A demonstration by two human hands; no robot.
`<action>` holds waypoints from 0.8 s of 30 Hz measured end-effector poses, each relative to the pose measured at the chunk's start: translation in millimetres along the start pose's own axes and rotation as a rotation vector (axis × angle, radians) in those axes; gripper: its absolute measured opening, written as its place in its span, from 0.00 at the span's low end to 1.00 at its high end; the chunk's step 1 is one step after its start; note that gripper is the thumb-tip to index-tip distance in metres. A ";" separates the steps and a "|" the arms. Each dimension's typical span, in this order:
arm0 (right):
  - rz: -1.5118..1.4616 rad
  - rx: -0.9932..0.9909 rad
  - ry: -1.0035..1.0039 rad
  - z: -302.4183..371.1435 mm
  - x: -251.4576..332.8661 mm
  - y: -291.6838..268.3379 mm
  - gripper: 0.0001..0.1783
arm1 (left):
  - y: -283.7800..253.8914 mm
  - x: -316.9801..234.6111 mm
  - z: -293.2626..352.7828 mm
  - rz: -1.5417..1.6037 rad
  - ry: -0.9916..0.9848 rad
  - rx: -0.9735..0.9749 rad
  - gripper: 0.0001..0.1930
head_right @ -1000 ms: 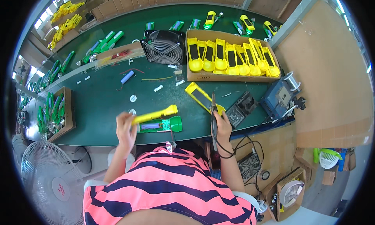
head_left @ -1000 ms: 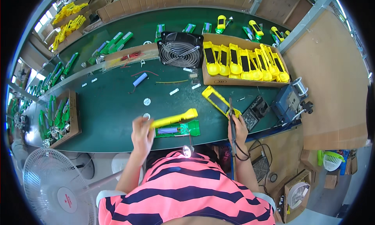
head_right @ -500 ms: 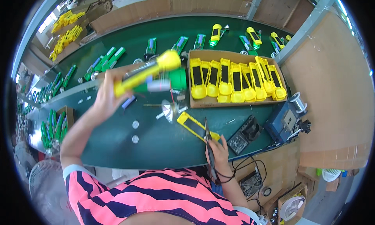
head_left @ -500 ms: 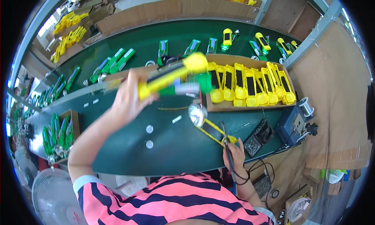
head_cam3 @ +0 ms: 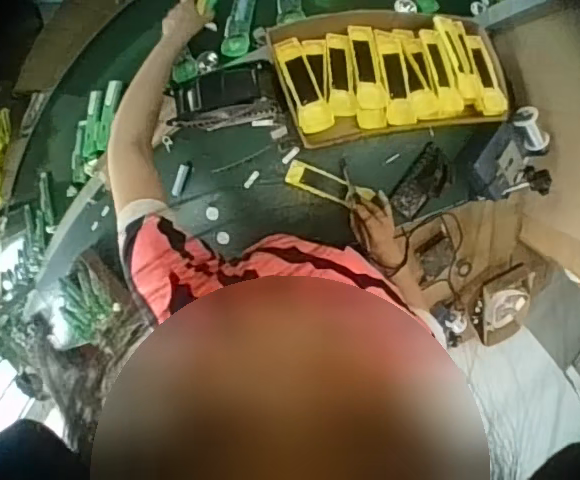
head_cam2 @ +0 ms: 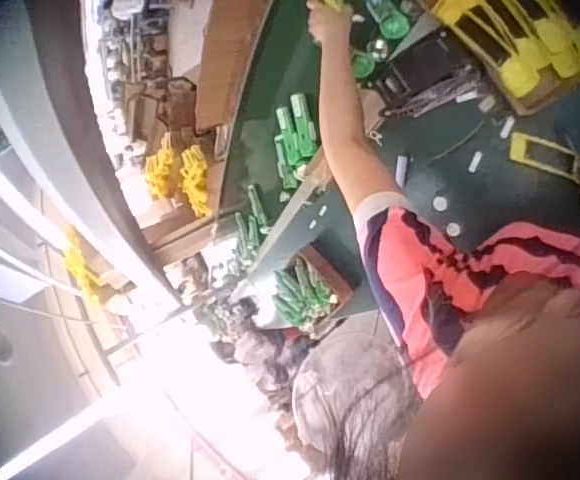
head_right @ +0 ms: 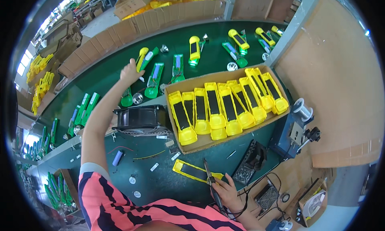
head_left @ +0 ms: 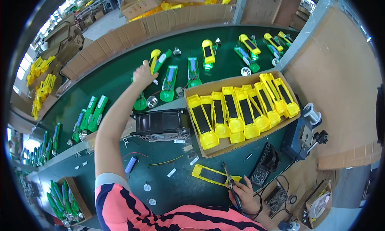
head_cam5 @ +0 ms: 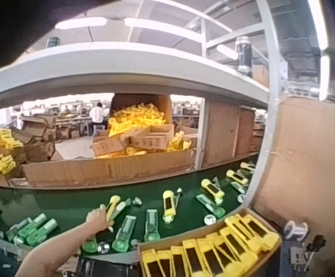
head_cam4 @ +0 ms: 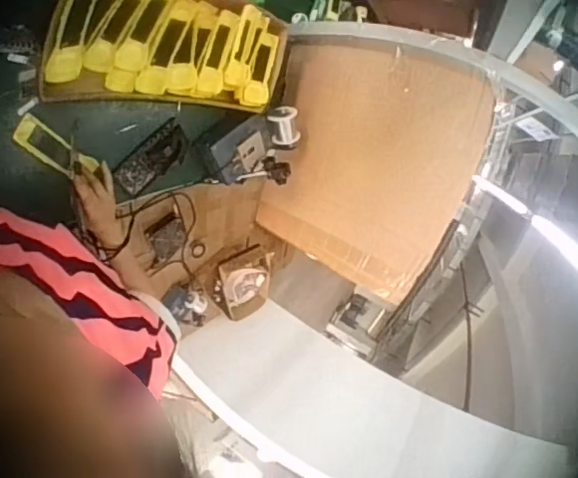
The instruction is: Soldering internal components and wires inside flashlight housings on an assembly line.
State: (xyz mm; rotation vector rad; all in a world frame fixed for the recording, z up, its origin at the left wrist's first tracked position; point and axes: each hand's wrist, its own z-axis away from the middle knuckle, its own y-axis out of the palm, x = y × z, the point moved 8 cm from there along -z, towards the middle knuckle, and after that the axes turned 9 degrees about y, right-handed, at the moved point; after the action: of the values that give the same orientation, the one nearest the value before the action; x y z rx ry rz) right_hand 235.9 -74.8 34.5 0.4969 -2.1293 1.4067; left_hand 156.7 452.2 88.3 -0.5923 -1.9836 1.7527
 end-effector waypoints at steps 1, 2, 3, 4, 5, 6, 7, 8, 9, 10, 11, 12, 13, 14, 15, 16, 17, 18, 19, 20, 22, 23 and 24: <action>-0.030 -0.070 -0.031 -0.1 3.2 -3.9 0.24 | -8.0 -3.0 3.6 -0.105 0.022 0.090 0.31; -0.018 -0.052 -0.022 -1.2 2.3 -3.0 0.23 | -11.8 -5.8 6.2 -0.104 0.026 0.105 0.31; -0.007 -0.034 -0.016 -1.2 1.7 -2.6 0.23 | -13.5 -12.6 9.4 -0.144 0.086 0.131 0.30; -0.022 -0.064 -0.032 -3.0 3.3 -4.4 0.23 | -18.5 -18.0 13.0 -0.186 0.143 0.149 0.29; -0.022 -0.061 -0.027 -4.1 2.1 -3.8 0.23 | -19.2 -25.5 15.8 -0.184 0.154 0.196 0.35; 0.012 -0.024 -0.016 -4.8 0.6 -0.7 0.22 | -19.8 -30.1 21.5 -0.182 0.158 0.199 0.35; 0.047 0.009 -0.008 -4.8 0.6 1.9 0.21 | -27.4 -50.0 31.4 -0.333 0.365 0.120 0.40; 0.004 -0.047 -0.020 -6.4 3.2 -3.5 0.22 | -32.2 -69.5 40.2 -0.483 0.572 0.036 0.45; 0.011 -0.055 -0.017 -5.7 3.8 -4.6 0.22 | -12.6 -65.6 34.6 -0.381 0.552 0.175 0.51; 0.002 -0.058 -0.027 -5.7 4.4 -4.3 0.22 | -4.7 -62.8 35.4 -0.366 0.579 0.212 0.45; -0.005 -0.062 -0.035 -5.9 4.5 -3.6 0.22 | 6.6 -58.7 34.5 -0.349 0.608 0.247 0.39; -0.004 -0.072 -0.041 -6.5 4.4 -3.7 0.22 | 17.4 -43.0 22.5 -0.335 0.596 0.121 0.33; -0.016 -0.085 -0.047 -5.9 3.7 -2.9 0.23 | 26.8 -36.5 18.9 -0.339 0.606 0.114 0.33; -0.023 -0.098 -0.052 -4.6 4.3 -4.3 0.24 | 20.8 -38.2 18.9 -0.255 0.629 0.000 0.31; -0.017 -0.110 -0.050 -3.8 5.8 -7.0 0.24 | 13.9 -39.4 19.2 -0.171 0.651 -0.114 0.28; -0.006 -0.082 -0.035 -4.5 5.7 -7.1 0.23 | 13.2 -44.9 18.8 -0.164 0.578 -0.096 0.24; 0.001 -0.056 -0.029 -6.3 5.2 -6.1 0.22 | 11.2 -46.1 21.5 -0.203 0.538 -0.144 0.25; 0.008 -0.068 -0.032 -7.9 5.3 -6.5 0.22 | 8.6 -46.2 23.7 -0.242 0.497 -0.192 0.25; -0.004 -0.073 -0.032 -7.4 5.7 -6.7 0.21 | 11.8 -48.4 23.8 -0.264 0.447 -0.101 0.28; -0.010 -0.080 -0.023 -6.4 4.2 -8.6 0.21 | -3.5 -73.8 35.3 -0.438 0.588 -0.227 0.30; -0.001 -0.080 -0.014 -5.1 2.2 -9.9 0.21 | -16.0 -103.0 47.2 -0.607 0.726 -0.227 0.31; -0.006 -0.068 -0.014 -4.8 2.3 -9.0 0.21 | -19.2 -116.6 55.0 -0.495 0.944 -0.208 0.29; -0.011 -0.057 -0.015 -5.0 2.4 -7.8 0.21 | -22.5 -127.6 62.9 -0.377 1.158 -0.187 0.28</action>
State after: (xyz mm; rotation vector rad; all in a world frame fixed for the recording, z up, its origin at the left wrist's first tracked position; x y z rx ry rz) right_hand 239.6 -73.3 43.2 0.4976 -2.1684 1.3367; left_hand 224.2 325.4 99.2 -0.9280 -1.2710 0.6779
